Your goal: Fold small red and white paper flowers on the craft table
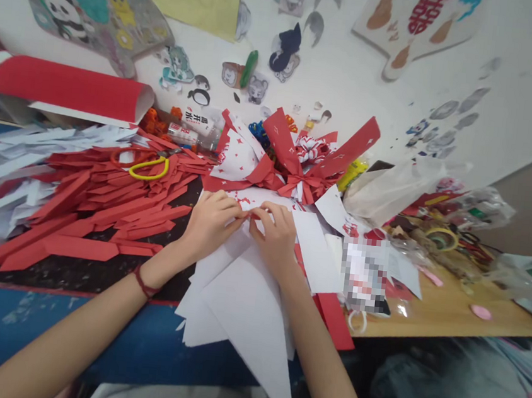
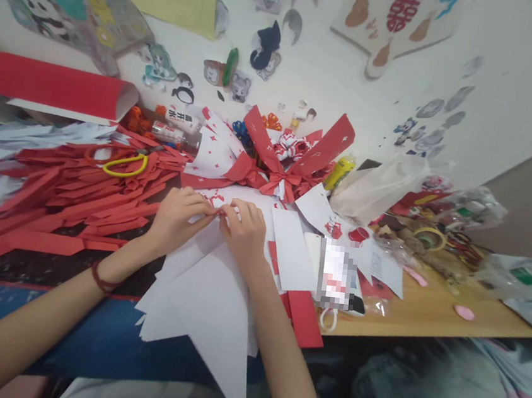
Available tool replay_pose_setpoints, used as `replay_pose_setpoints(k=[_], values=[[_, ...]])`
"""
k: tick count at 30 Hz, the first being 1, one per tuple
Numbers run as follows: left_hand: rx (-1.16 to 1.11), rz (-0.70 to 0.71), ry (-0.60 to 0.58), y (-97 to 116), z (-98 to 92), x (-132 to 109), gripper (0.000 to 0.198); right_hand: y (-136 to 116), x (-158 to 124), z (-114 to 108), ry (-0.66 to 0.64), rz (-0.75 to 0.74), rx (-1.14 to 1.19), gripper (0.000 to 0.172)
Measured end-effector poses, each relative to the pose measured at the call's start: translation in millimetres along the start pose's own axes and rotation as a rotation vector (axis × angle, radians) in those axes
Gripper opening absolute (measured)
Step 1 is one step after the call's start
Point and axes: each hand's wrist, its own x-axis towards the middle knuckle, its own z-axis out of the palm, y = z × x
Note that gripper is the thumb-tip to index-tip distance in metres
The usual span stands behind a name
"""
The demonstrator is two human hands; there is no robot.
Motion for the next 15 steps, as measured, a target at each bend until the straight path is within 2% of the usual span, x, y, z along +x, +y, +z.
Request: replay_pose_setpoints(k=[3, 5, 8, 12, 15], values=[[0.084, 0.073, -0.028, -0.9, 3.9, -3.2, 0.016, 2.7, -4.2, 2.3, -0.059, -0.076, 0.01, 0.018], [0.14, 0.12, -0.082, -1.5, 5.4, -5.2, 0.018, 5.4, -7.4, 5.1, -0.123, -0.14, 0.013, 0.026], [0.176, 0.195, -0.184, -3.1, 7.5, -7.7, 0.021, 10.0, -11.9, 10.6, -0.209, -0.183, 0.046, 0.029], [0.14, 0.256, -0.282, -5.8, 9.0, -9.6, 0.018, 14.1, -15.3, 15.3, -0.332, -0.116, 0.188, 0.027], [0.072, 0.189, -0.301, -7.1, 8.2, -9.0, 0.014, 14.4, -15.3, 14.6, -0.358, 0.01, 0.274, 0.025]])
